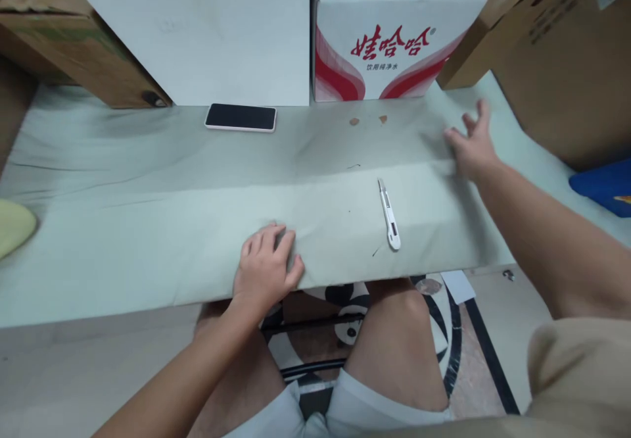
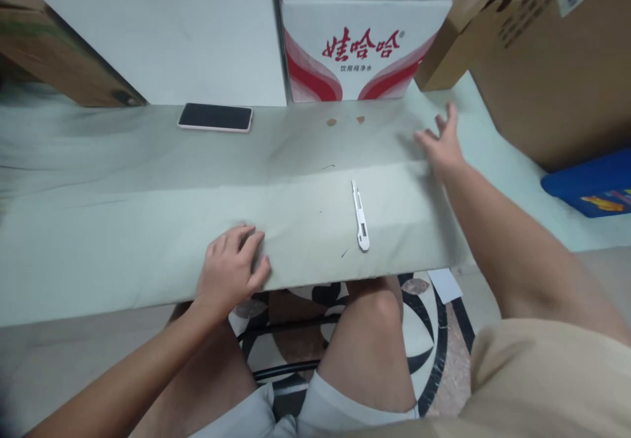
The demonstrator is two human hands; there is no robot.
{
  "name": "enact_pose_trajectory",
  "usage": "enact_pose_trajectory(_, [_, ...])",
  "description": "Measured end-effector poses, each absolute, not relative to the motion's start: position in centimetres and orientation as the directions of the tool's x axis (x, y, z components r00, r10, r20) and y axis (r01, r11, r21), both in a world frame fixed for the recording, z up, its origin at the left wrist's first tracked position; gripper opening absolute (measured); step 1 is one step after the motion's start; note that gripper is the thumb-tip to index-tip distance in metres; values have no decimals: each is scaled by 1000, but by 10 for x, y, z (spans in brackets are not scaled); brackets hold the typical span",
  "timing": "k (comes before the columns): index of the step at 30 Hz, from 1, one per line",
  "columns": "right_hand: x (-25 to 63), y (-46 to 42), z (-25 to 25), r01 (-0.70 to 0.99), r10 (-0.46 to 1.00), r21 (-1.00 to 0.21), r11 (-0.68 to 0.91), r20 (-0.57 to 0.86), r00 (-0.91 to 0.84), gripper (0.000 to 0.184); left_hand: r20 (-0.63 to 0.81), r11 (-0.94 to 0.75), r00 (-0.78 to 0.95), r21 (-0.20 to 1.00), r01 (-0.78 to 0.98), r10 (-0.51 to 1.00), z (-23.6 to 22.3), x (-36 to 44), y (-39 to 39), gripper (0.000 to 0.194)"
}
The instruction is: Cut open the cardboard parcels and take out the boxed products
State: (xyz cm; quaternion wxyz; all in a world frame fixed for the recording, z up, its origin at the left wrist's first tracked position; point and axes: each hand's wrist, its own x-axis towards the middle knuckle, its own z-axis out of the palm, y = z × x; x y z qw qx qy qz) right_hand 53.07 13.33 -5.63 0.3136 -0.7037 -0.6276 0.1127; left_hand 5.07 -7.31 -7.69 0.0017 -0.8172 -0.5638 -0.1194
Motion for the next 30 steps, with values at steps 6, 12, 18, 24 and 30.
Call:
enact_pose_trajectory(6, [434,-18,-80,851,991,-525,-12,104,79,62,64,-284,276,205,937,959,-68,57,-73,45])
enact_pose_trajectory(12, [381,-74,-66,960,996,-280,-23,77,47,67,-2,-245,257,299,922,966,-58,63,-79,44])
enact_pose_trajectory(18, [384,-70,-74,970,987,-238,58,162,-20,62,18,-258,275,415,873,961,-39,18,-50,39])
enact_pose_trajectory(24, [378,-70,-76,970,988,-239,44,157,-6,52,121,144,-201,369,918,972,14,-86,54,38])
enact_pose_trajectory(30, [373,-68,-75,960,988,-280,23,154,21,49,285,351,-425,277,894,859,72,-140,164,70])
